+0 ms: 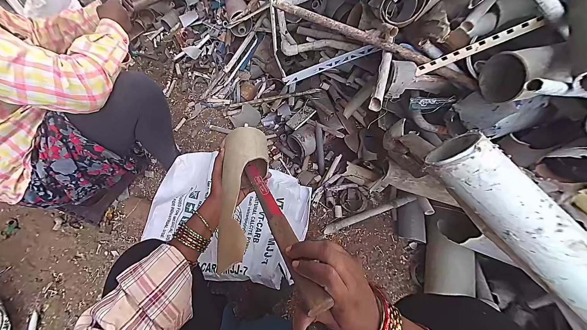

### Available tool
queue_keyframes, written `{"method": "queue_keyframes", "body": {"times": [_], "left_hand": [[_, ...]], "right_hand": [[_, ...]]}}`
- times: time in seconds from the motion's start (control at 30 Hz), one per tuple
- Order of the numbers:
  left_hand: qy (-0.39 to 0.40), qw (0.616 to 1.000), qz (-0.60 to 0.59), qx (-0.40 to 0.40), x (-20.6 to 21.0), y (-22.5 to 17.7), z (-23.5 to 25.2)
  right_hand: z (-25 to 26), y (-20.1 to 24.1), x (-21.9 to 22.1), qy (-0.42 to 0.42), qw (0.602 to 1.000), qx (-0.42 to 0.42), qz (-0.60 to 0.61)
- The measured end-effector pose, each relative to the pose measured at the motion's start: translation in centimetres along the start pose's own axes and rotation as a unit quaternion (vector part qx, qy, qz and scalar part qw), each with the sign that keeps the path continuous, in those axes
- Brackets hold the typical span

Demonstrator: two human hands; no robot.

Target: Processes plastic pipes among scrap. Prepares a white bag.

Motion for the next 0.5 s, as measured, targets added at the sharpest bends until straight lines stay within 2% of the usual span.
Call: {"method": "queue_keyframes", "body": {"times": [0.1,0.27,0.4,0.5], "left_hand": [[-0.025,1.0,0.014,-0.007,2.5,-0.5,-1.4],[0.011,0.999,0.035,-0.002,1.4,-0.7,-0.8],[-0.015,1.0,0.025,-0.006,2.2,-0.5,-1.4],[-0.025,0.999,0.036,-0.01,2.8,-0.6,-1.3]], "right_hand": [[-0.3,-0.9,0.5,0.023,0.999,0.039,0.005],[0.1,0.4,-0.4,-0.014,0.999,-0.021,0.029],[-0.4,-0.9,0.4,0.021,0.998,0.042,0.034],[-0.4,-0.3,-0.1,-0.006,0.999,0.023,0.025]]}}
Point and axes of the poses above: each hand's wrist, its own z-axis towards the middle knuckle, its own x-axis out of the palm, y = z × x, the point moved 1 cm from there along z, towards the middle knuckle, and after that the axes turned 9 degrees about y, right-handed, at the moved point
